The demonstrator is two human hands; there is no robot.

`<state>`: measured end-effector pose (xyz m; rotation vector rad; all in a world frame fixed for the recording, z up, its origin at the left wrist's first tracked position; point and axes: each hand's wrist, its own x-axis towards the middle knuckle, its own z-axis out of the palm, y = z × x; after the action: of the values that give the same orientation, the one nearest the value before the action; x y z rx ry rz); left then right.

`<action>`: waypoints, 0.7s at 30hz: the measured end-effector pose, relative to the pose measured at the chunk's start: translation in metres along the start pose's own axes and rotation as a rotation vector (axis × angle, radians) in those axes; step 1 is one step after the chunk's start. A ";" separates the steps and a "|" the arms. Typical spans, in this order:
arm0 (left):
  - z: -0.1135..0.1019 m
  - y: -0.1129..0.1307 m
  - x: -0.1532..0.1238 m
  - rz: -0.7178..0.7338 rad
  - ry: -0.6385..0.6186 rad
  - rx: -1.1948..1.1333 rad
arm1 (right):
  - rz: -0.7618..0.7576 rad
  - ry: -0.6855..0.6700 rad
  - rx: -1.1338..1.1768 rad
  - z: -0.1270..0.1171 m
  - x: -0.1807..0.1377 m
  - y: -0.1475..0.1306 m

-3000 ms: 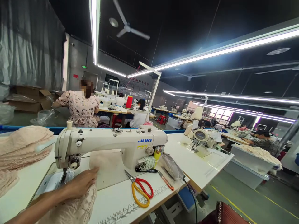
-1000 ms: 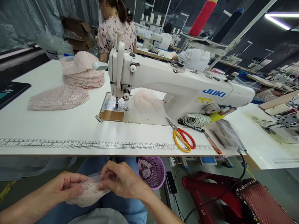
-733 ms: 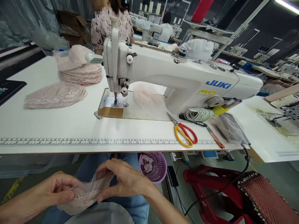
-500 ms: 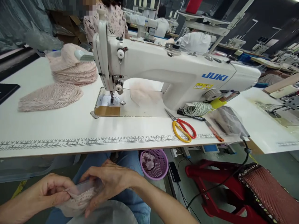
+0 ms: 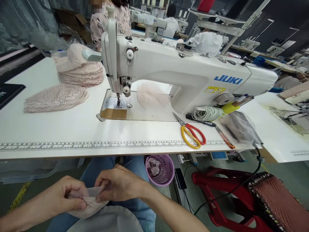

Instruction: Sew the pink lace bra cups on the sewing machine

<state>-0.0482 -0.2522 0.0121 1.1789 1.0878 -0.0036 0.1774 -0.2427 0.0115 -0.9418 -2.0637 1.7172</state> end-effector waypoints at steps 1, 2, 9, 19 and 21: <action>0.001 0.000 0.001 0.000 0.009 0.029 | -0.002 -0.025 0.028 -0.002 -0.001 0.002; 0.002 0.000 0.002 -0.001 0.012 0.047 | -0.010 -0.051 0.037 -0.003 -0.002 0.003; -0.001 -0.001 -0.001 0.020 0.083 0.146 | -0.003 -0.060 -0.204 -0.001 0.006 -0.002; -0.007 0.000 -0.001 -0.021 -0.050 0.004 | -0.047 -0.222 -0.037 -0.022 0.004 -0.001; -0.010 -0.005 -0.001 -0.037 -0.069 -0.040 | -0.043 -0.263 0.089 -0.030 -0.003 0.004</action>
<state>-0.0582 -0.2476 0.0095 1.1146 1.0447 -0.0509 0.1989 -0.2215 0.0154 -0.6705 -2.1247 1.9828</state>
